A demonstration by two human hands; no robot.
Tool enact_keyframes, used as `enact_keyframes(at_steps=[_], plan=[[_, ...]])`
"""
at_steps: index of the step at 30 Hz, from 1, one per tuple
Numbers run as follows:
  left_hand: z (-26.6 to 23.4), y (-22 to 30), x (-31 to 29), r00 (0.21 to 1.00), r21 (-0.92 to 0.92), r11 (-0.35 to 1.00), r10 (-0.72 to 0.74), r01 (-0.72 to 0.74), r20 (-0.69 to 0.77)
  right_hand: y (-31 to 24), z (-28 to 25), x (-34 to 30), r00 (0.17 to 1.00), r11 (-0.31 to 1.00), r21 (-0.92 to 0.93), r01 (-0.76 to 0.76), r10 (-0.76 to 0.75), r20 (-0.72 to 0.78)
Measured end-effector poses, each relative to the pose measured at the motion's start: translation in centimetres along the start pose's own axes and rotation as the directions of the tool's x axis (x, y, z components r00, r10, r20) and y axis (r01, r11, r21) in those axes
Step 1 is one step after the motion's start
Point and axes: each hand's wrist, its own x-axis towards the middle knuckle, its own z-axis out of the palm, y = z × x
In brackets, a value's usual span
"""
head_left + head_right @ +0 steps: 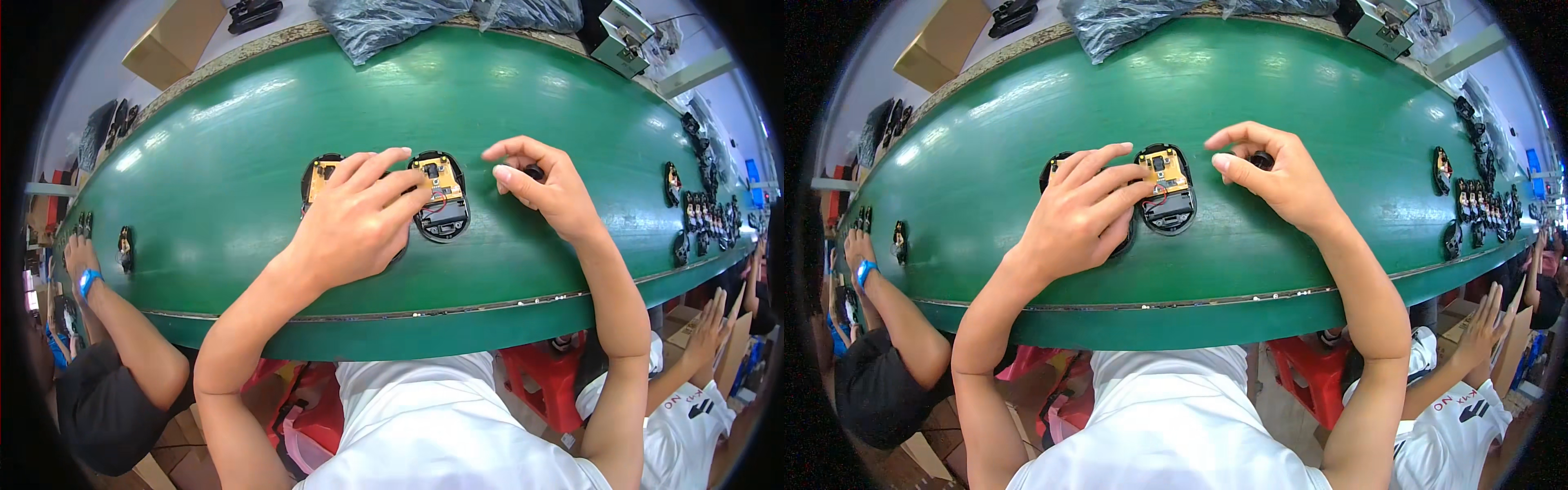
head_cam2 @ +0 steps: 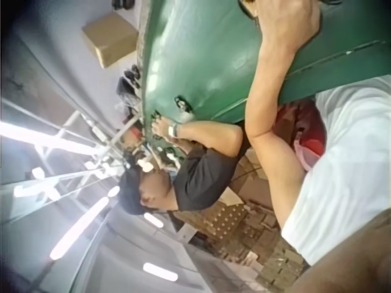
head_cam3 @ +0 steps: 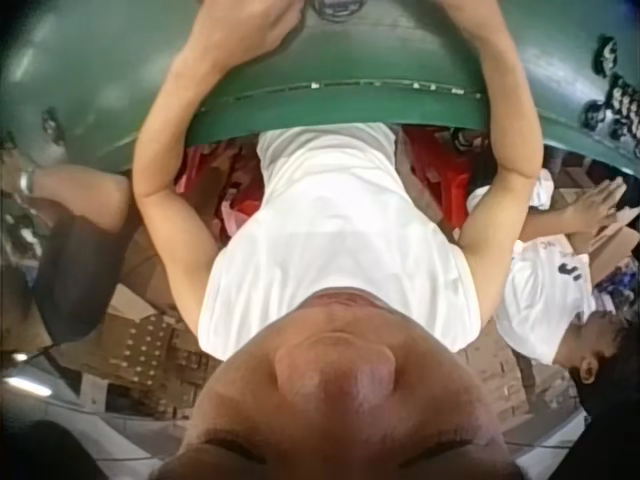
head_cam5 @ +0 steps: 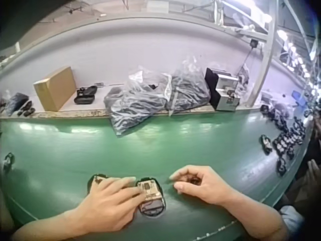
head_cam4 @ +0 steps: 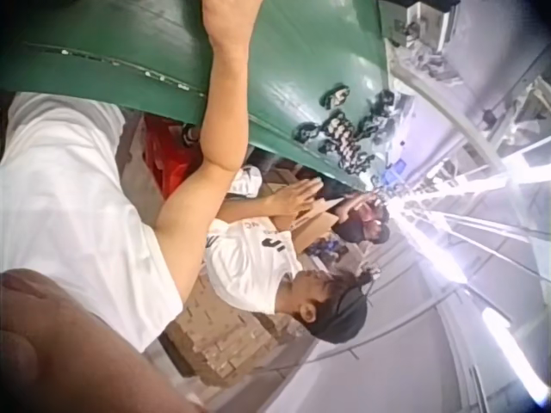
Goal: Assembling small electronic devices by placing internal components into housings on a production line
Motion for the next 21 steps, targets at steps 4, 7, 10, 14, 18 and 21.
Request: enact_keyframes(at_steps=[4, 7, 10, 14, 18, 21], plan=[[0.6, 0.4, 0.1, 1.0, -0.008, 1.0, 0.012, -0.012, 0.019, 0.2, 0.4, 0.0, 1.0, 0.999, 0.048, 0.005, -0.005, 0.012], [0.6, 0.8, 0.3, 0.999, -0.02, 1.0, 0.0, 0.001, 0.041, 0.5, 0.7, -0.5, 0.979, 0.953, -0.224, 0.204, -0.193, 0.07], [0.9, 1.2, 0.3, 0.998, 0.019, 1.0, 0.002, -0.003, 0.067, 0.3, 0.9, -0.5, 0.992, 0.953, -0.278, 0.119, -0.123, 0.005], [1.0, 1.7, 0.3, 0.996, 0.075, 0.996, 0.04, -0.046, 0.084, 1.3, 0.5, -0.1, 0.986, 0.978, -0.144, 0.153, -0.161, -0.042], [1.3, 1.7, 0.2, 0.993, 0.074, 0.996, 0.039, -0.048, 0.111, 0.2, 0.4, -0.3, 0.996, 0.991, -0.107, 0.082, -0.085, -0.024], [1.8, 1.9, 0.1, 0.996, 0.016, 0.999, 0.039, -0.041, 0.084, 0.1, 0.7, -0.4, 0.999, 0.994, -0.108, 0.01, -0.013, -0.033]])
